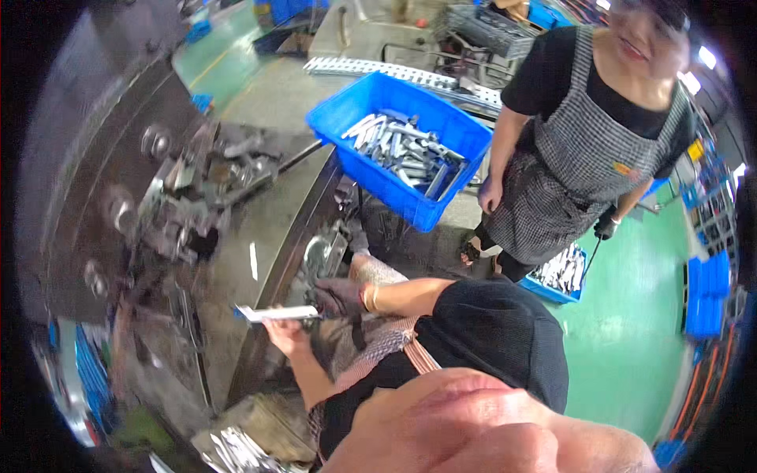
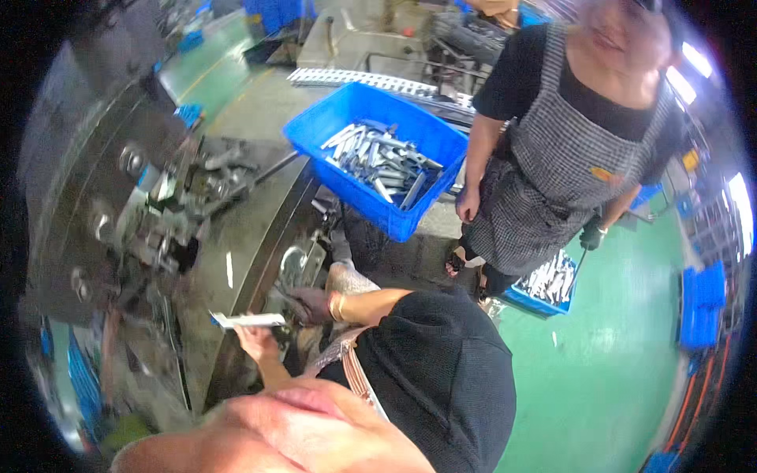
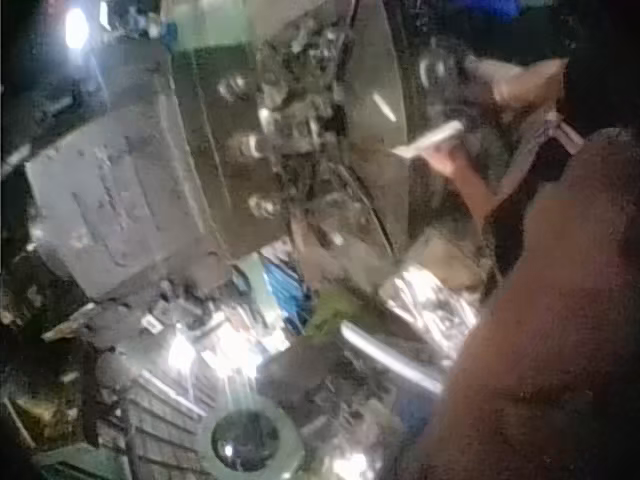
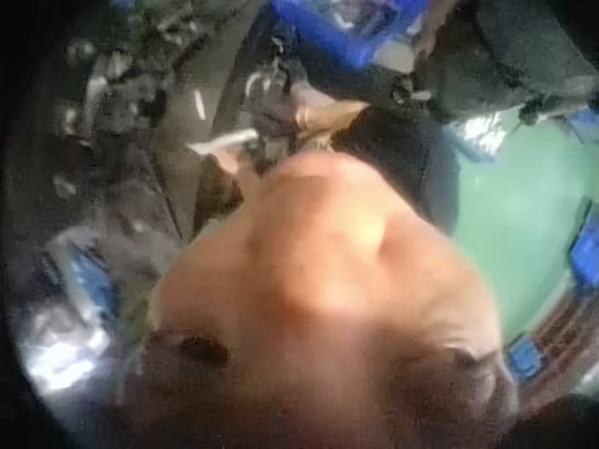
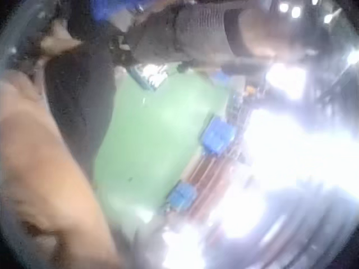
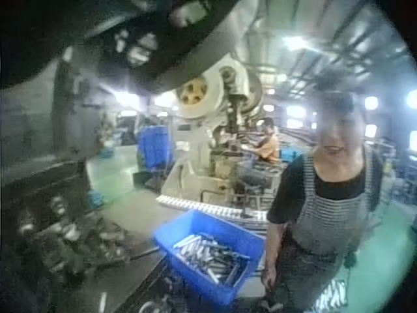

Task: The person repeatedly takes metal pieces from a tray, inserts them into a press machine to shape them, and places the finished metal pieces into a blue bin.

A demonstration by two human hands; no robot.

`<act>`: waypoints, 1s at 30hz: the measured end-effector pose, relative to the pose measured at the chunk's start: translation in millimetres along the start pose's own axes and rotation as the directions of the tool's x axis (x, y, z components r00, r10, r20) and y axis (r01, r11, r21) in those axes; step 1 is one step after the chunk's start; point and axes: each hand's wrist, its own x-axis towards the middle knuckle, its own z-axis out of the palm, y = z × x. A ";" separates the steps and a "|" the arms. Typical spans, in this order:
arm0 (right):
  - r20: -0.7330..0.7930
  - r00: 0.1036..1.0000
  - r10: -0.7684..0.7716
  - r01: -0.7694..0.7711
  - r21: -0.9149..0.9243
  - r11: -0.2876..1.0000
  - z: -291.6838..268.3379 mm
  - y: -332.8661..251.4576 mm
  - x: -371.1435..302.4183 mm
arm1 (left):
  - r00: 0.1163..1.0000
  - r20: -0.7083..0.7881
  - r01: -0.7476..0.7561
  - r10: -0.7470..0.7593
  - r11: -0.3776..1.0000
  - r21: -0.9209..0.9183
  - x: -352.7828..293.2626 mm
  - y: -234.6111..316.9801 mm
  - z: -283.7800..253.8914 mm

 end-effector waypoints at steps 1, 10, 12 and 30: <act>0.007 1.000 -0.003 0.003 0.000 1.000 -43.9 12.6 14.0 | 0.937 0.338 0.117 -0.086 0.990 -0.074 3.0 -9.9 -29.8; -0.309 0.947 0.090 -0.218 -0.411 0.885 -83.5 26.5 16.6 | 0.926 -0.323 0.240 -0.196 0.965 0.103 -38.6 -65.4 -15.3; -0.303 0.946 0.117 -0.238 -0.400 0.885 -82.1 24.7 13.8 | 0.921 -0.322 0.262 -0.218 0.960 0.102 -41.5 -62.7 -4.3; -0.364 0.927 0.089 -0.281 -0.518 0.808 -77.4 12.1 5.9 | 0.958 -0.265 0.163 -0.111 0.969 0.183 -32.5 -73.4 -21.2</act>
